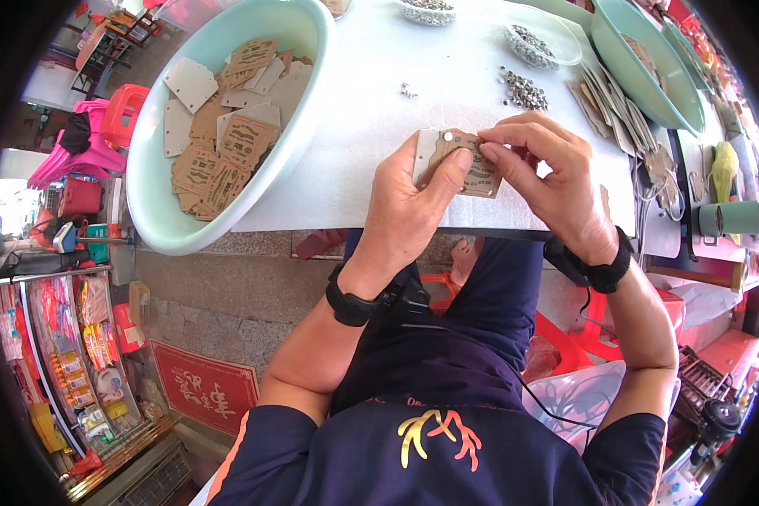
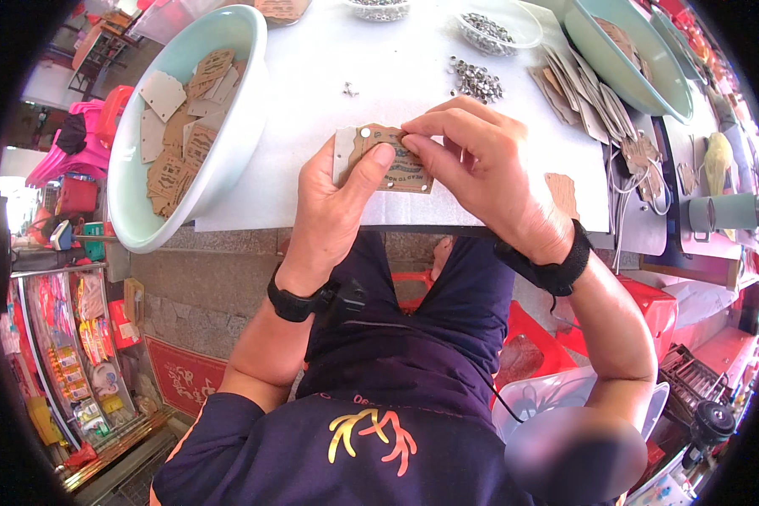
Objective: Attaching small metallic tags to cardboard labels for shoes.
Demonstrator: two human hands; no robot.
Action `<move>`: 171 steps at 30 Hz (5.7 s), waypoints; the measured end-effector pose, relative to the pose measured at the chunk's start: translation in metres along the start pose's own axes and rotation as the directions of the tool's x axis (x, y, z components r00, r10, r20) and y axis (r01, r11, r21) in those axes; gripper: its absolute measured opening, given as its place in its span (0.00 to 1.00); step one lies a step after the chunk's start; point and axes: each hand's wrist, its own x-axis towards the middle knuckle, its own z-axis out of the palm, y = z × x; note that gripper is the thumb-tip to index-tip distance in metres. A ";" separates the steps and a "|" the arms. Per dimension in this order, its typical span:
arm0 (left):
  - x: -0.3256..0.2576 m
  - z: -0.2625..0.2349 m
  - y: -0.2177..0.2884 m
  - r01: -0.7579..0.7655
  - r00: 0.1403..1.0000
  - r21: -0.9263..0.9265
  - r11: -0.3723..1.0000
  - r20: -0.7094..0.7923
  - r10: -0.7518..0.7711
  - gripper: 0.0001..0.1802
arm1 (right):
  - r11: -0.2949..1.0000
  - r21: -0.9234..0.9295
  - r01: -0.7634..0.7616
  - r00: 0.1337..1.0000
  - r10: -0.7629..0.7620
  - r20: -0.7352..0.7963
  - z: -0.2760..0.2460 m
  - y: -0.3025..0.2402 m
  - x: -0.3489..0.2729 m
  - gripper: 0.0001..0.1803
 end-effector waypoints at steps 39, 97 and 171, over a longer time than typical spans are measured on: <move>0.000 0.005 0.003 -0.015 1.000 0.085 0.996 0.014 0.014 0.10 | 0.943 0.059 -0.328 0.898 0.291 0.330 -0.019 0.004 0.009 0.06; 0.002 -0.003 0.006 0.080 0.985 -0.201 0.976 0.164 -0.047 0.15 | 0.652 0.531 -0.541 0.840 0.449 0.305 -0.014 0.000 0.001 0.13; -0.001 -0.010 0.002 -0.066 0.899 0.132 0.989 0.439 0.002 0.13 | 0.860 -0.471 0.195 0.952 -0.051 0.303 -0.049 0.065 0.064 0.05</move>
